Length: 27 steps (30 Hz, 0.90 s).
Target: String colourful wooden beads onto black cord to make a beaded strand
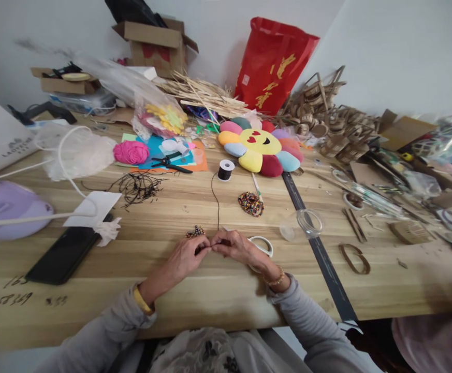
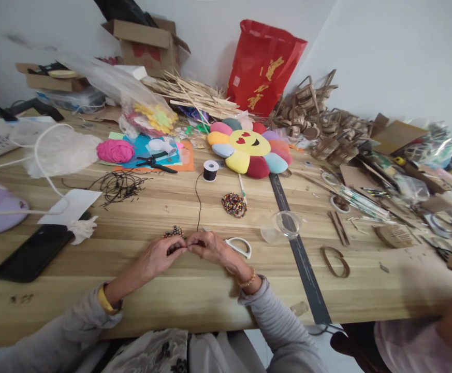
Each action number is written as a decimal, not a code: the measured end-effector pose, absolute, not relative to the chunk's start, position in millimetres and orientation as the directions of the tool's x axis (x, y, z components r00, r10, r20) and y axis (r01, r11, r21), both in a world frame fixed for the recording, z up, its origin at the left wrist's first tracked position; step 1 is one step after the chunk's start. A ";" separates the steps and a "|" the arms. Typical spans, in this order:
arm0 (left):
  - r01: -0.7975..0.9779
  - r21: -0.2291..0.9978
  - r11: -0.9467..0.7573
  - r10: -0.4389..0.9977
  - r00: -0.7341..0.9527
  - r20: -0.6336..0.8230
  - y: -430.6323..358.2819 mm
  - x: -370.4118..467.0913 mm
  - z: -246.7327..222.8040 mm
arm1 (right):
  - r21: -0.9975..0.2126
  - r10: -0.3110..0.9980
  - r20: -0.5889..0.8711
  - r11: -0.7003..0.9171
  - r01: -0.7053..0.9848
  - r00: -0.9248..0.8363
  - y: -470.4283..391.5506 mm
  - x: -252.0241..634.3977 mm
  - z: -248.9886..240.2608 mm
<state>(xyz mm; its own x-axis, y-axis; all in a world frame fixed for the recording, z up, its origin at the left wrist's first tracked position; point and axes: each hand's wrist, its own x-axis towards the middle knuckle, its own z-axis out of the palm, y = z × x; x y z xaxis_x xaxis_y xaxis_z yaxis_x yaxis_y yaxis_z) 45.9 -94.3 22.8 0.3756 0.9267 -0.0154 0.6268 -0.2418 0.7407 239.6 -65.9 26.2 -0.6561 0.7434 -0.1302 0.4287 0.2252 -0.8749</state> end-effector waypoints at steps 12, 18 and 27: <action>0.545 0.805 -0.232 0.930 0.367 0.019 -114.8 38.6 17.8 | -0.813 0.718 -0.099 0.341 0.472 -0.689 -69.6 246.6 39.5; 0.575 0.812 -0.104 0.957 0.281 -0.076 -137.3 24.9 19.1 | -0.691 0.694 -0.100 0.467 0.552 -0.713 -70.9 243.0 39.0; 0.573 0.818 -0.049 0.896 0.387 -0.217 -138.9 -3.1 87.4 | -0.546 0.724 -0.093 0.537 0.644 -0.683 -77.8 239.6 38.8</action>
<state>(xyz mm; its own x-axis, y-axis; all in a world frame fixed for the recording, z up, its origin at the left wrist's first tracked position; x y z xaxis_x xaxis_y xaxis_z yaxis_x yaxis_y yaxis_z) -3.1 -138.9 87.4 0.3873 0.8960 -0.2174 0.5732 -0.0493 0.8179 239.6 -77.8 38.8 -0.6831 0.7244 -0.0931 0.6435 0.5368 -0.5457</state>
